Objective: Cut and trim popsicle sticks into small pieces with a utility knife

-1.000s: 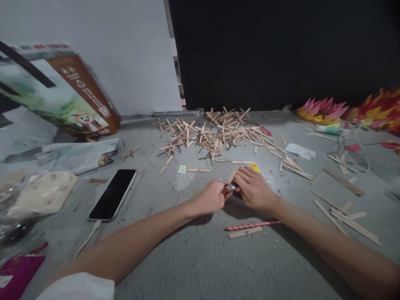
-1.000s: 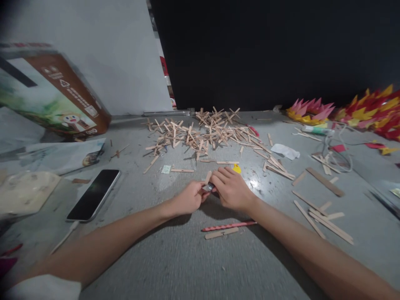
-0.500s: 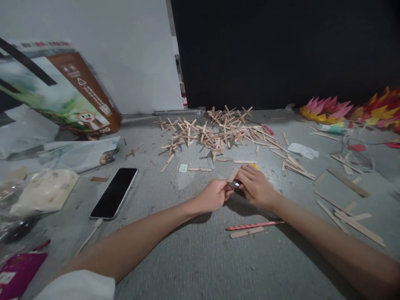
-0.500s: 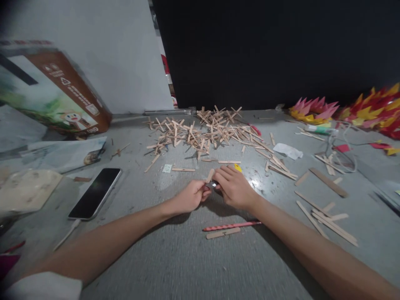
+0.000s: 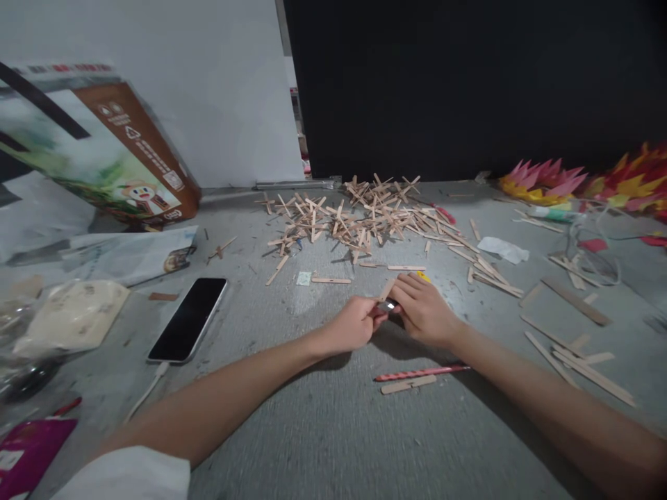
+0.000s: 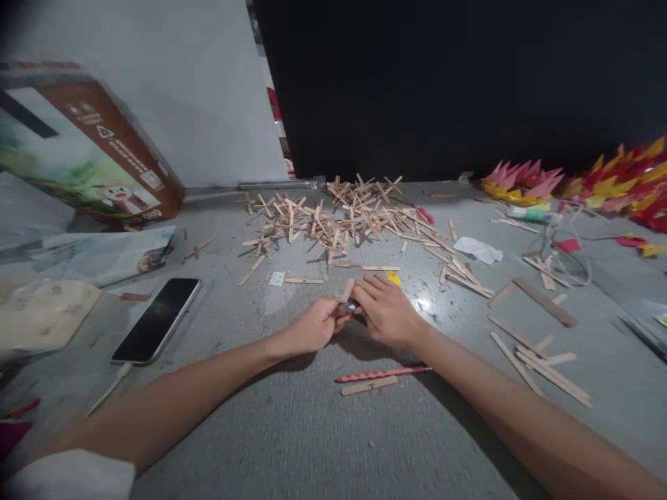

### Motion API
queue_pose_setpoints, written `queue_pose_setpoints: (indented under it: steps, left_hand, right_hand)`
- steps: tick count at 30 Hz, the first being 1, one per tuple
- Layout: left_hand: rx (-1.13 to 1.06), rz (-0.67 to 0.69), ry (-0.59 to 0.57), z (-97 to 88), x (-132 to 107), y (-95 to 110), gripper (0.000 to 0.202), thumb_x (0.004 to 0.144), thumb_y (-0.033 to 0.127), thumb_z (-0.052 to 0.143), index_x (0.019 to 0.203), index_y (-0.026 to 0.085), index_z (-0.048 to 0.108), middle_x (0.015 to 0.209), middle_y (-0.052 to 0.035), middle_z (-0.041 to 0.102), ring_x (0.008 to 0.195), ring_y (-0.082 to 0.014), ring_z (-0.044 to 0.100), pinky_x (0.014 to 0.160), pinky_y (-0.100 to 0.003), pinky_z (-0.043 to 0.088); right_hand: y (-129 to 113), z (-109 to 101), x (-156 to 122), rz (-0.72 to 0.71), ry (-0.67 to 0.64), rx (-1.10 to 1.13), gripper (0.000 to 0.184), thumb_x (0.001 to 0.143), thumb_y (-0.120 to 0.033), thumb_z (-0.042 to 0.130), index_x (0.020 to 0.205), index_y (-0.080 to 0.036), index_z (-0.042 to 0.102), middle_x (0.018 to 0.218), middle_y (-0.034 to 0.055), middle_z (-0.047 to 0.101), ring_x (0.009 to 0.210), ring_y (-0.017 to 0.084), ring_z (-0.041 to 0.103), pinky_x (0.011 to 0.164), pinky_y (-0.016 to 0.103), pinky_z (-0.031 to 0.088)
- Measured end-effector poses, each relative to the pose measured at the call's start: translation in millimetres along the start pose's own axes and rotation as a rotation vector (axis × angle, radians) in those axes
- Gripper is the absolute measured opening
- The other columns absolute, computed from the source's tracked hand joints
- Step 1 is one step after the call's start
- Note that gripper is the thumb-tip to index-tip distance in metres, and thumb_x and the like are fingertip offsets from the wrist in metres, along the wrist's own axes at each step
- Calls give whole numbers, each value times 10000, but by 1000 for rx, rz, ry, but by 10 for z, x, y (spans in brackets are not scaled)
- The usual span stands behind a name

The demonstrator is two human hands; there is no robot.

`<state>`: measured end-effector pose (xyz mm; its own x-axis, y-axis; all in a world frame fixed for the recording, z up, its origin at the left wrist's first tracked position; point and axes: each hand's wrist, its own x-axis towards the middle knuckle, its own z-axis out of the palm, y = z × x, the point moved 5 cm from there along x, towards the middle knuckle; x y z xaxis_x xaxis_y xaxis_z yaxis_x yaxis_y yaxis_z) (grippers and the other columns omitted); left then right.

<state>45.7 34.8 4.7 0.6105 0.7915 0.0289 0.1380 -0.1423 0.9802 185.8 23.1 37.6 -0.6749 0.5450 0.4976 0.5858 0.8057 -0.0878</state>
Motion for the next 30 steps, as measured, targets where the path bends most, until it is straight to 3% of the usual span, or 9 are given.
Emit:
queue_pose_setpoints:
  steps: [6, 18, 25, 30]
  left_hand:
    - [0, -47, -14, -15, -27, -6, 248, 876, 246, 494, 643, 210, 417, 597, 30, 434, 595, -108, 366, 579, -234, 324]
    - [0, -8, 10, 14, 30, -92, 175, 805, 161, 545, 652, 193, 466, 630, 32, 438, 670, -124, 404, 634, -232, 372]
    - [-59, 10, -40, -3, -10, 25, 196, 839, 214, 502, 660, 212, 420, 607, 49, 393, 608, -114, 343, 613, -247, 314]
    - [-16, -2, -30, 10, -18, 21, 241, 885, 241, 488, 656, 209, 423, 609, 33, 434, 604, -113, 353, 597, -246, 319]
  right_hand:
    - [69, 7, -45, 36, -7, 75, 152, 1029, -168, 394, 943, -232, 502, 858, 82, 595, 813, 276, 475, 730, 397, 361]
    - [-9, 13, 5, 36, -2, -28, 130, 945, -124, 465, 910, -236, 520, 847, 89, 598, 820, 290, 468, 734, 402, 346]
    - [46, 5, -10, 14, 10, 98, 139, 1018, -162, 396, 933, -239, 475, 863, 79, 582, 822, 273, 477, 730, 391, 366]
    - [72, 30, -34, 27, -19, 51, 150, 1024, -164, 399, 916, -241, 471, 845, 72, 572, 811, 271, 466, 730, 391, 360]
